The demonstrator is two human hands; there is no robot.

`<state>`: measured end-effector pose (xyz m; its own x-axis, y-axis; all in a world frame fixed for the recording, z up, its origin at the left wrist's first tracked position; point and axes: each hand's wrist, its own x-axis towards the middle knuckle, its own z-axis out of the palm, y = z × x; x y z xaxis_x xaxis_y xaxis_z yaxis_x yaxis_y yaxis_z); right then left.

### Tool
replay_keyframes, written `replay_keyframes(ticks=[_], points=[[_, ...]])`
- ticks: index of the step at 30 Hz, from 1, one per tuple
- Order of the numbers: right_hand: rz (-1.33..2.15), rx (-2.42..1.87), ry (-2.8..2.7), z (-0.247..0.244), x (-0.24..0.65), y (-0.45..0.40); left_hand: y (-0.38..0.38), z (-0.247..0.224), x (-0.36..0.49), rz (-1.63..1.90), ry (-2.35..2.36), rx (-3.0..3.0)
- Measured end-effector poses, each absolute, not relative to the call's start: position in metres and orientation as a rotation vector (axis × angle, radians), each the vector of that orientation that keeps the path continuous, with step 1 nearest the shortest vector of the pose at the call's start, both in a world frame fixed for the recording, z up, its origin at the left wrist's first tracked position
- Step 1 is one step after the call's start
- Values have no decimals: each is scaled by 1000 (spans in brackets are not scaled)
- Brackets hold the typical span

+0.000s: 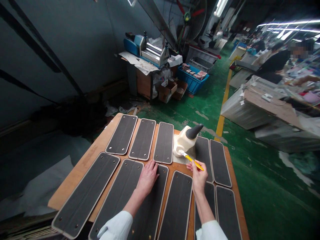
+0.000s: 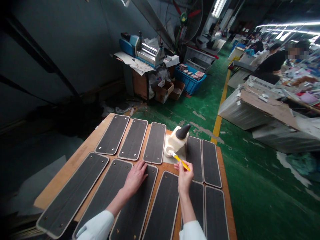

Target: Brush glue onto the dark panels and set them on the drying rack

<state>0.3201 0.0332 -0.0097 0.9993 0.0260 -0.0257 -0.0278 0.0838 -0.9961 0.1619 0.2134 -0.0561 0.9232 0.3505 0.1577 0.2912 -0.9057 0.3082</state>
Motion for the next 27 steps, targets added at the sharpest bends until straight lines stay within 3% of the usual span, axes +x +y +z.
replay_keyframes(ticks=[11,18,27], points=[[104,-1513,18,11,305,10,213,-55,162,292,490,2796],[-66,-2051,-713,36,314,14,213,-54,162,285,482,2787],[13,-2277,-1132,23,324,12,213,-60,162,297,496,2787]])
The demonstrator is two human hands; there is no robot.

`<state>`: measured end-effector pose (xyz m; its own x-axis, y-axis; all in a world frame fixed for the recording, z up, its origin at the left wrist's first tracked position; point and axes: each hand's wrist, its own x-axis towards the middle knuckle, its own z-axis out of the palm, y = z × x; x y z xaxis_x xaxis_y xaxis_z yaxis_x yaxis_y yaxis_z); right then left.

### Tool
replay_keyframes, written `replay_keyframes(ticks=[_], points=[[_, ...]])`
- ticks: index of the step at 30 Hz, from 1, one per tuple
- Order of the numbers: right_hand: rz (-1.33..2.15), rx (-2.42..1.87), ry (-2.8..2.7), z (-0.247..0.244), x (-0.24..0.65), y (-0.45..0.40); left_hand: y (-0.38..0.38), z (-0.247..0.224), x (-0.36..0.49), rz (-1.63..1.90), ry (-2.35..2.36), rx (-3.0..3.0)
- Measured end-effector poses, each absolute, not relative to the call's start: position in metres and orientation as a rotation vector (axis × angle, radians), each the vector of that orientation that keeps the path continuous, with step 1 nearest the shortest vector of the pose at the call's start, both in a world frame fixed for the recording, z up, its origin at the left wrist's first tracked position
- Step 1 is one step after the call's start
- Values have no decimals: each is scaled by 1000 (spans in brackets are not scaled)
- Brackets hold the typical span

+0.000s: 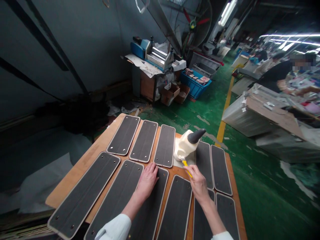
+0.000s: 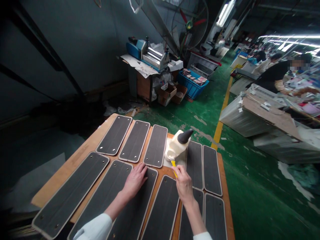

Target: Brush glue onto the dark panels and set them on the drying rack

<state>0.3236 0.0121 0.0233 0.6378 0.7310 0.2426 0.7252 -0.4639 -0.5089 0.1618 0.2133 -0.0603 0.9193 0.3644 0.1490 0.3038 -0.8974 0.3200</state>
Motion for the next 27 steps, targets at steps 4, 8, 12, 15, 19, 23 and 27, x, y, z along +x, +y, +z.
replay_keyframes(ticks=[4,8,12,15,19,23,27], points=[[85,-2205,-1117,39,313,4,214,-59,162,278,516,2774],[128,-2060,-974,59,311,17,214,-55,162,261,527,2767],[126,-1953,-923,66,330,58,214,-56,162,264,535,2772],[122,-1944,-923,61,354,94,215,-60,162,272,543,2778],[137,-1950,-924,49,388,135,216,-67,163,309,539,2798],[111,-1932,-912,40,414,167,216,-79,167,347,546,2815],[55,-1971,-932,34,430,191,216,-94,171,354,552,2823]])
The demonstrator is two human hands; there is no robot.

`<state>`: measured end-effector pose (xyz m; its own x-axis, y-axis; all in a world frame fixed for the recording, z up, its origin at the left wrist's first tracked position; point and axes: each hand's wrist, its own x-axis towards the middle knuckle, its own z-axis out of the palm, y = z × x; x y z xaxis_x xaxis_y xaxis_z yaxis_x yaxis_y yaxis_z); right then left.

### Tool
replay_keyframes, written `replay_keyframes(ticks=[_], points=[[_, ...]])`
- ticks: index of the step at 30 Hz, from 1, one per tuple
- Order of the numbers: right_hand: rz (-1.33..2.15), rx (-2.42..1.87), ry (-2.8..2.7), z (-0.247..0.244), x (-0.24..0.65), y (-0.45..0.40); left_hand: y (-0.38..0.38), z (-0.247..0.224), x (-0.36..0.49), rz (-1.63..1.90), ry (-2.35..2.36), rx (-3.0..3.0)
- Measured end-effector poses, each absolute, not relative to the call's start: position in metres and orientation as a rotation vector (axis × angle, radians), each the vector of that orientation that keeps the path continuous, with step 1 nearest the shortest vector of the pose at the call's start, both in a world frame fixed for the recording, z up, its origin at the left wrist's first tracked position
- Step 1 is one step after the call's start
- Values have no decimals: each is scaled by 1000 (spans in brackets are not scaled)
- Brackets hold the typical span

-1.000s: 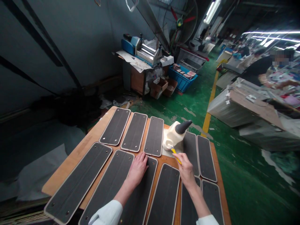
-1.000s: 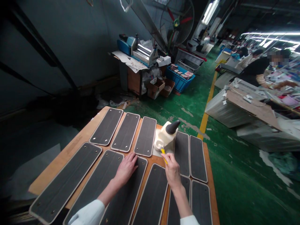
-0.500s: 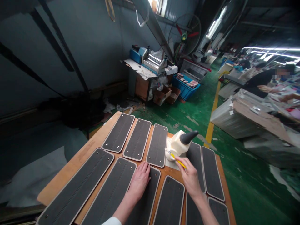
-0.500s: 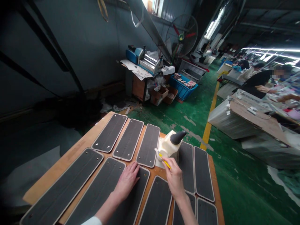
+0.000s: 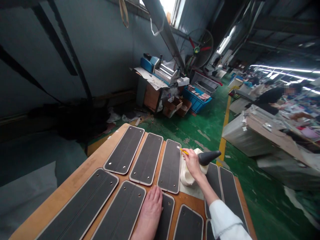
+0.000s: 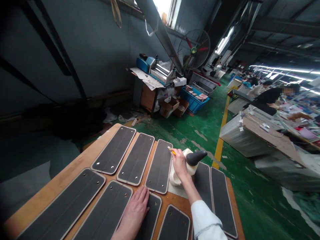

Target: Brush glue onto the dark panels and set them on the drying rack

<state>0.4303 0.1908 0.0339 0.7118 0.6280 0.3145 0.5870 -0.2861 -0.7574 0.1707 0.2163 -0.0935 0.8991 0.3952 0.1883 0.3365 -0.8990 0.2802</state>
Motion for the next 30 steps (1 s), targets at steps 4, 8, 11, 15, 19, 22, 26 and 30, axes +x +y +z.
replay_keyframes(ticks=[4,8,11,15,19,22,26,30], points=[[-25,-2028,-965,29,446,207,216,-103,173,359,565,2815],[-68,-2095,-1008,21,460,218,215,-108,175,372,597,2809],[-58,-2096,-1002,17,465,222,215,-107,175,353,574,2826],[-34,-2097,-985,17,462,216,217,-98,172,354,574,2839],[91,-2019,-924,19,448,196,217,-91,170,368,579,2838],[202,-2038,-1003,21,431,177,216,-89,170,385,584,2836],[277,-2159,-1165,27,402,151,217,-86,169,422,578,2839],[314,-2226,-1222,37,367,129,217,-80,166,400,565,2859]])
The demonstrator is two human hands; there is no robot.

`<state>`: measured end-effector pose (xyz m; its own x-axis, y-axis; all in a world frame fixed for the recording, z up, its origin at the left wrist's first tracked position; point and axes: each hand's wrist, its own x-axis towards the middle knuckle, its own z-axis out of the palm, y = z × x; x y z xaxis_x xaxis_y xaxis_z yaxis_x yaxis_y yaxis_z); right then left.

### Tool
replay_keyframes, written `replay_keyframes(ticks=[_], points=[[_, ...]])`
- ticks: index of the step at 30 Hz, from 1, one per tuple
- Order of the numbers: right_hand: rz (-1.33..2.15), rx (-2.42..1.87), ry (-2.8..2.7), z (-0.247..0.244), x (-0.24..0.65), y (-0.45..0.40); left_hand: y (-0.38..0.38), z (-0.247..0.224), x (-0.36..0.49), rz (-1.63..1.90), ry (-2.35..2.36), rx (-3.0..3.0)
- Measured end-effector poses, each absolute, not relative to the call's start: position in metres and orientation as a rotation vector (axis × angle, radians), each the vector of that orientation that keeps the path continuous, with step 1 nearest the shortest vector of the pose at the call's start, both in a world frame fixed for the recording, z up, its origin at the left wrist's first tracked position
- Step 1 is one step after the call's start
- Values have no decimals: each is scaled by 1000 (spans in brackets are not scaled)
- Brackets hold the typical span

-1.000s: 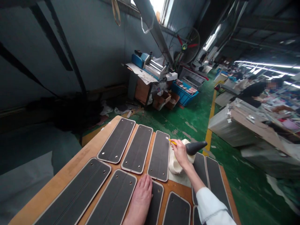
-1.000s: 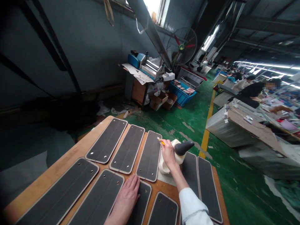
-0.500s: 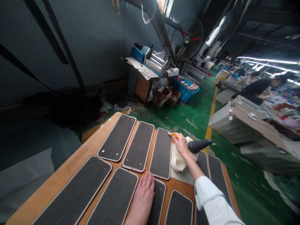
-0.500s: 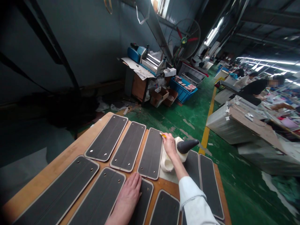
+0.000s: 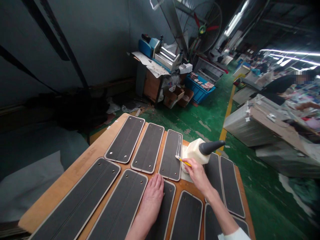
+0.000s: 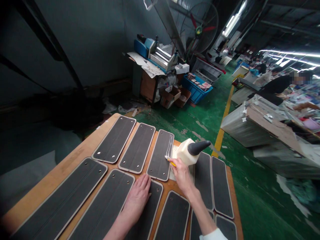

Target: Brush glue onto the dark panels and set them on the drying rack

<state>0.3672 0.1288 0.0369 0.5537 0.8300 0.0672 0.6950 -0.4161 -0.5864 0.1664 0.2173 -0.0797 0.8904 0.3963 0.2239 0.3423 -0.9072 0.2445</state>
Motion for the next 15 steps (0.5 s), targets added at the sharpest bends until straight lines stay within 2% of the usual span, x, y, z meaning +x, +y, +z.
replay_keyframes(ticks=[9,15], points=[[569,-2191,-1155,53,310,82,218,-68,165,331,552,2874],[368,-2097,-1101,48,365,130,218,-71,165,356,564,2851]])
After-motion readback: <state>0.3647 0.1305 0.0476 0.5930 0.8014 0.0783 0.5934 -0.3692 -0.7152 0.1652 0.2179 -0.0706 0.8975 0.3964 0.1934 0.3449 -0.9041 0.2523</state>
